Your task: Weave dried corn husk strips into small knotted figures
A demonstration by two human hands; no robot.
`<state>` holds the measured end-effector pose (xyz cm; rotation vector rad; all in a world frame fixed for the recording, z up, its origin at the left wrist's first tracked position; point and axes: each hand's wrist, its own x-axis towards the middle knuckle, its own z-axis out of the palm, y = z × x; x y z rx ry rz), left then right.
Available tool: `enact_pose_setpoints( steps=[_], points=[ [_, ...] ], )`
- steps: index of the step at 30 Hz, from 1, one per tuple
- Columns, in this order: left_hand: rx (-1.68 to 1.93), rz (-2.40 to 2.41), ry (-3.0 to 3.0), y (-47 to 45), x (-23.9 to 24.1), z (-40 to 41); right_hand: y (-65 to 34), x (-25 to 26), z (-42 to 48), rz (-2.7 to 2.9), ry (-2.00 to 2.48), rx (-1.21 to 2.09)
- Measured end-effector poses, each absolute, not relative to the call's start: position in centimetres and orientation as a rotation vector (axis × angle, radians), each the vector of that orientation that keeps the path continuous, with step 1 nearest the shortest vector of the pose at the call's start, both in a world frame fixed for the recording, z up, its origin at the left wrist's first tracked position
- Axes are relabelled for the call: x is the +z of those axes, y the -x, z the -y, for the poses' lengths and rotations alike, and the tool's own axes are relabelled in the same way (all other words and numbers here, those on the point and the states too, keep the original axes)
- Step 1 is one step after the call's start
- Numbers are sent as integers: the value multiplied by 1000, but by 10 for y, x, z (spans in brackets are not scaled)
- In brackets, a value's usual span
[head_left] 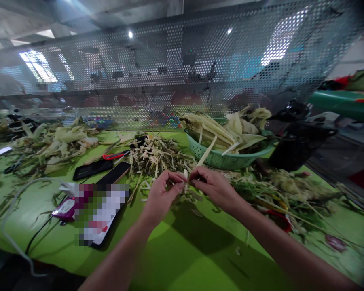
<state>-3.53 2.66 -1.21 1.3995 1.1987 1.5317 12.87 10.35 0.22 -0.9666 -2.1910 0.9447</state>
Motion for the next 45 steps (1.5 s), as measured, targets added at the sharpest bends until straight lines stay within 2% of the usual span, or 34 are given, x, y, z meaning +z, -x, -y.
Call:
enact_pose_setpoints(
  steps=[5,12,18,21,33,45],
  points=[
    [1506,-1344,-1413,36,-15,-29,-126,0,-101,2201,982,859],
    [1461,-1357,-1351,40,-18,-31,-123,1,-98,2188,1012,915],
    [1486,-1395,-1336,42,-23,-35,-126,8,-97,2089,982,1424],
    [1488,-1354,-1283,40,-25,-36,-127,9,-98,2060,978,1554],
    [1410,-1254,-1191,41,-22,-33,-132,7,-105,2238,875,1293],
    [1228,-1293,-1248,38,-18,-32,-129,4,-104,2064,1005,1439]
  ],
)
